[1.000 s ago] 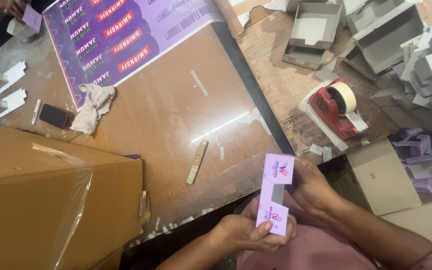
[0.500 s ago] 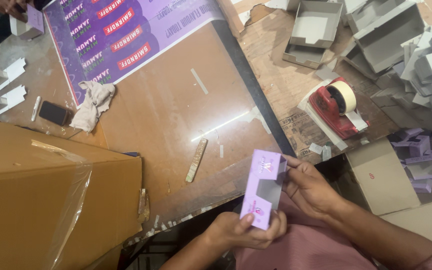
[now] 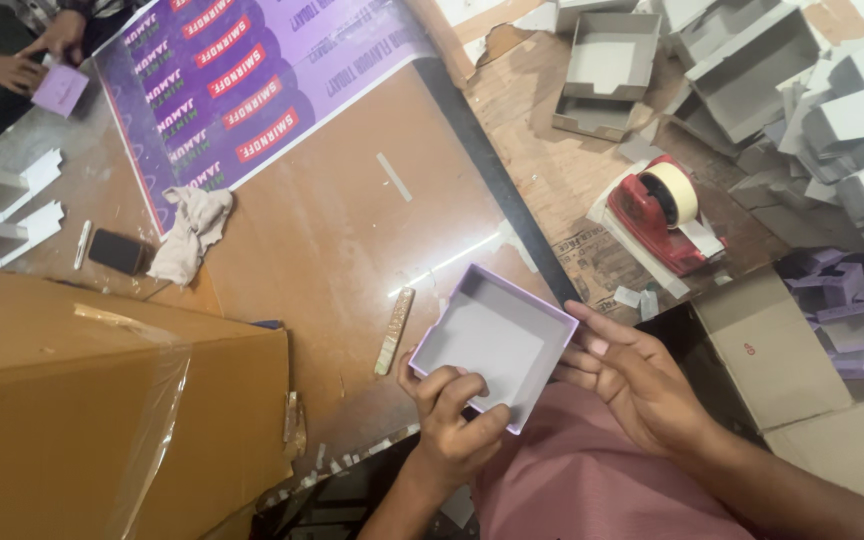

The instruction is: The person assembles small purple cardboard boxes on a workbench. They fold the flaps, press the edges, and use a wooden stick to crease the folds. The person handles multiple boxes one at a time, stacking completed units aside.

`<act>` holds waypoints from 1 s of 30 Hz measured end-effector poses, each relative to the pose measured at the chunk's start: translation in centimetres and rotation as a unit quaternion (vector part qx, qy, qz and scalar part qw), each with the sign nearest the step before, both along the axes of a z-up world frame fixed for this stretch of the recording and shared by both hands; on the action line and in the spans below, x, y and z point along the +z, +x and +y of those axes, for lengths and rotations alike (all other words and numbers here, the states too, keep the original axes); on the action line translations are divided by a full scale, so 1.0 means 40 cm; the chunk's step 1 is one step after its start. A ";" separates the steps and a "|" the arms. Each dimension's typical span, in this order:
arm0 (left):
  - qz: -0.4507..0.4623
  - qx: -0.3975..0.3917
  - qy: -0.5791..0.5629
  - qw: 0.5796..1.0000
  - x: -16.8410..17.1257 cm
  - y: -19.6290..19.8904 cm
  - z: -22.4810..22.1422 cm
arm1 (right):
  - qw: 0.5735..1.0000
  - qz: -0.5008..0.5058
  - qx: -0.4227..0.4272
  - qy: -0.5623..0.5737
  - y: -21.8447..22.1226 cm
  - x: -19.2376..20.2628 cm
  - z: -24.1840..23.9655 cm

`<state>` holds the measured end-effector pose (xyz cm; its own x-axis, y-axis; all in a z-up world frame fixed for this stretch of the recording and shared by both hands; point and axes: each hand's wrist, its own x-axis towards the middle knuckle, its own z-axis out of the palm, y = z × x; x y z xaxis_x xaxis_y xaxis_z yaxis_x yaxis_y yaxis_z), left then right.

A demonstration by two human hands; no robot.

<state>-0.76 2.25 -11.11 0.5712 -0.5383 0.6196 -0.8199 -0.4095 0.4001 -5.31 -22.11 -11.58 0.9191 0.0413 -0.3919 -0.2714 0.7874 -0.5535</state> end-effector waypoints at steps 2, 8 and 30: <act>0.020 -0.015 -0.007 1.000 -0.009 0.005 -0.010 | 1.000 0.013 -0.012 -0.014 -0.011 -0.023 -0.009; 0.050 -0.080 -0.031 0.995 -0.082 0.024 -0.063 | 0.993 0.073 -0.047 -0.084 -0.049 -0.083 -0.055; 0.271 0.242 0.160 0.918 -0.309 0.104 -0.045 | 0.809 0.252 -0.433 -0.307 -0.563 -0.445 -0.482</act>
<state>3.39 0.47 -23.45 0.9693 -0.2441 0.0283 -0.2262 -0.8409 0.4917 -27.83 -41.38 -29.38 0.2165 -0.8772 -0.4285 -0.0790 0.4217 -0.9033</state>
